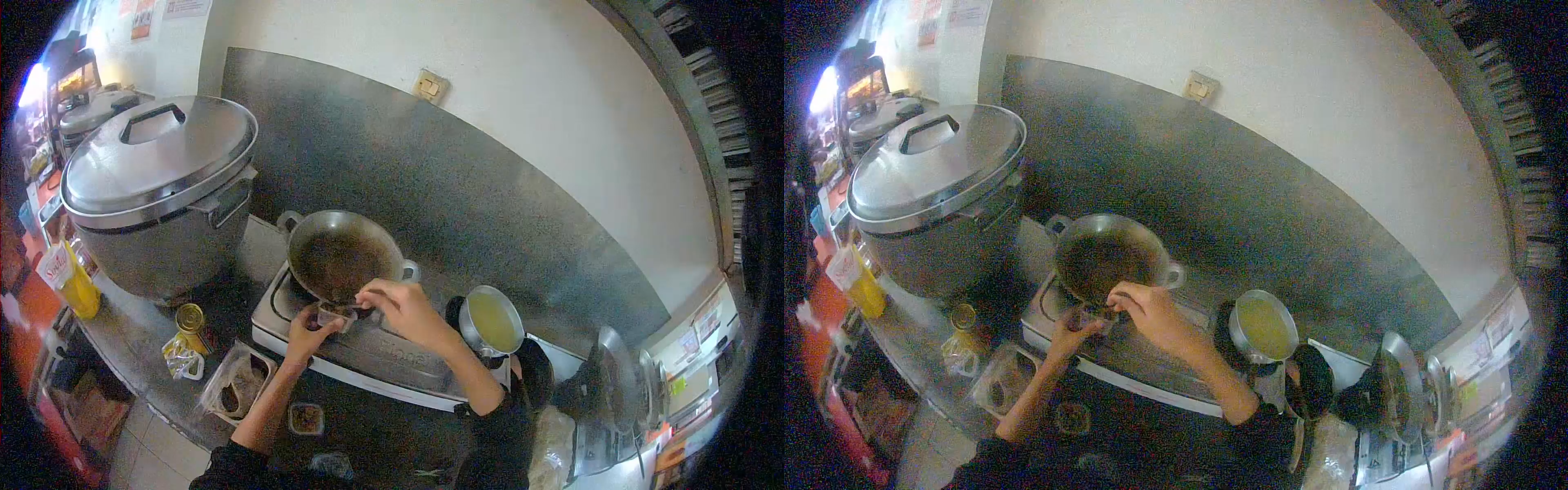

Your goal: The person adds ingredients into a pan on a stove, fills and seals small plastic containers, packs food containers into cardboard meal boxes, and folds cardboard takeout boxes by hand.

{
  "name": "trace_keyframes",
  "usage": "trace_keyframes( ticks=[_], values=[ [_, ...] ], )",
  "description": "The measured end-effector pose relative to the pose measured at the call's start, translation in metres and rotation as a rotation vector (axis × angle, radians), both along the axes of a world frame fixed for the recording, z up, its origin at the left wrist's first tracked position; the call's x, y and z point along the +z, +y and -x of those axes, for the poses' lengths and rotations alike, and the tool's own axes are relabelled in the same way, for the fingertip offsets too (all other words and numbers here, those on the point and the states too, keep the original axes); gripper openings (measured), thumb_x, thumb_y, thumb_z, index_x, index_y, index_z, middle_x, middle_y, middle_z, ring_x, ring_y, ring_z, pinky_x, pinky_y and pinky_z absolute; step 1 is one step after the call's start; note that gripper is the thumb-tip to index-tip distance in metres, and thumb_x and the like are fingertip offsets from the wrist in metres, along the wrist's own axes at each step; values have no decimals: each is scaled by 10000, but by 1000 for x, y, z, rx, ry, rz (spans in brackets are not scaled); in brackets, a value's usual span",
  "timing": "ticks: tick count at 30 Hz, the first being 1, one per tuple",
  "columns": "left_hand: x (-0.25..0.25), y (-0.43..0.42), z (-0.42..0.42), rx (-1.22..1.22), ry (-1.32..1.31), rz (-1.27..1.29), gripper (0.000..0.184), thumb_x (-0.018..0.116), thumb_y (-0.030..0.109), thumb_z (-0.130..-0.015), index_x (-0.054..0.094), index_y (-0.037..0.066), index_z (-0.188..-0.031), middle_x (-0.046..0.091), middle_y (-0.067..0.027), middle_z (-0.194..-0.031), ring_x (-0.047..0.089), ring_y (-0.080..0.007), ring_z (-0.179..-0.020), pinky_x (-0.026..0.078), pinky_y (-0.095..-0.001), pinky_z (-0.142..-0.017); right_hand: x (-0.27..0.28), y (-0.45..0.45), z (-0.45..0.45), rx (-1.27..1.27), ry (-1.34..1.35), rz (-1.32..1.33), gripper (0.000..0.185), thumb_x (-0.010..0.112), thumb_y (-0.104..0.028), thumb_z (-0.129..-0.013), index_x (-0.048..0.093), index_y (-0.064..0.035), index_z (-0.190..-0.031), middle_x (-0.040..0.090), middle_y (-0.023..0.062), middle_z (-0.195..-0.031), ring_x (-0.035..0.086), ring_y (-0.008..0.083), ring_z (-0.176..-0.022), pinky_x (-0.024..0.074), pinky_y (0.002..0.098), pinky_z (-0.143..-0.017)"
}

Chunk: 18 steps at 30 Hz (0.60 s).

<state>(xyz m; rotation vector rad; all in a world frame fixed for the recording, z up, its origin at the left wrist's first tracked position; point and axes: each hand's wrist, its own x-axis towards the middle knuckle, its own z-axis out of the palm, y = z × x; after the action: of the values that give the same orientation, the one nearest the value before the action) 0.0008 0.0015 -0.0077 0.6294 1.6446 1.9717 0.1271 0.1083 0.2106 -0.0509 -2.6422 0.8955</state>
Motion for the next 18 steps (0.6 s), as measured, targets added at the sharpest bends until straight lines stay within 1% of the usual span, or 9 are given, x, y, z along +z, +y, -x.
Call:
trace_keyframes(
  ticks=[2, 5, 8, 11, 12, 14, 15, 17, 18],
  values=[
    [3, -1, 1, -11, -16, -16, 629, 859, 331, -692, 624, -44, -1139, 677, -116, -1011, 616, -203, -940, 471, -318, -873, 14, -5, -5, -14, -24, 37, 172, 556, -122, -950, 644, 23, -978, 697, 131, -891, 693, 203, -830, 530, 305, -744],
    [-2, 1, 4, -16, 43, -3, 685, 866, 382, -669, 624, -38, -1153, 648, -142, -1078, 608, -215, -966, 477, -322, -868, 25, -10, -12, -28, -16, 54, 164, 567, -117, -945, 648, 21, -981, 699, 119, -886, 695, 196, -830, 532, 301, -742],
    [-23, 7, 8, 62, 124, 125, 775, 873, 452, -631, 618, -34, -1178, 596, -155, -1134, 583, -231, -1021, 480, -330, -858, 39, -16, -19, -20, -3, 2, 148, 567, -97, -941, 650, 16, -987, 700, 111, -880, 698, 193, -830, 533, 300, -747],
    [-17, 4, 5, 49, 37, 185, 849, 873, 508, -599, 611, -35, -1196, 556, -151, -1146, 560, -233, -1040, 481, -336, -843, 46, -15, -22, 2, 32, -53, 141, 554, -79, -942, 651, 14, -986, 702, 113, -877, 701, 192, -824, 533, 300, -749],
    [-14, 3, 4, 44, 32, 171, 848, 872, 510, -600, 610, -33, -1198, 556, -147, -1137, 558, -227, -1029, 481, -336, -839, 47, -14, -22, 10, 50, -67, 141, 548, -74, -943, 651, 13, -985, 703, 115, -877, 702, 192, -821, 532, 301, -748],
    [-10, 1, 2, 36, 26, 141, 848, 870, 514, -603, 610, -29, -1201, 557, -140, -1120, 554, -216, -1008, 480, -335, -829, 41, -4, -16, -53, 50, -23, 149, 538, -75, -945, 646, 16, -993, 702, 130, -880, 703, 201, -820, 531, 306, -750],
    [-19, 5, 4, 68, 67, 109, 843, 870, 513, -604, 612, -29, -1196, 554, -140, -1122, 550, -211, -981, 480, -332, -823, 34, 4, -12, -83, 49, 0, 154, 533, -76, -946, 643, 18, -997, 701, 137, -881, 703, 206, -820, 531, 308, -752],
    [-45, 16, 9, 131, 150, 41, 833, 870, 511, -604, 618, -28, -1187, 548, -140, -1126, 543, -200, -928, 478, -325, -810, 11, 23, 1, -145, 61, -111, 164, 530, -85, -945, 634, 27, -1005, 693, 155, -892, 697, 237, -830, 527, 323, -758],
    [-45, 16, 8, 94, 100, 26, 822, 869, 507, -607, 621, -28, -1179, 553, -140, -1115, 541, -202, -928, 475, -324, -812, -3, 32, 9, -176, 68, -166, 169, 528, -89, -945, 629, 31, -1008, 690, 164, -898, 695, 252, -835, 525, 331, -761]
  ],
)
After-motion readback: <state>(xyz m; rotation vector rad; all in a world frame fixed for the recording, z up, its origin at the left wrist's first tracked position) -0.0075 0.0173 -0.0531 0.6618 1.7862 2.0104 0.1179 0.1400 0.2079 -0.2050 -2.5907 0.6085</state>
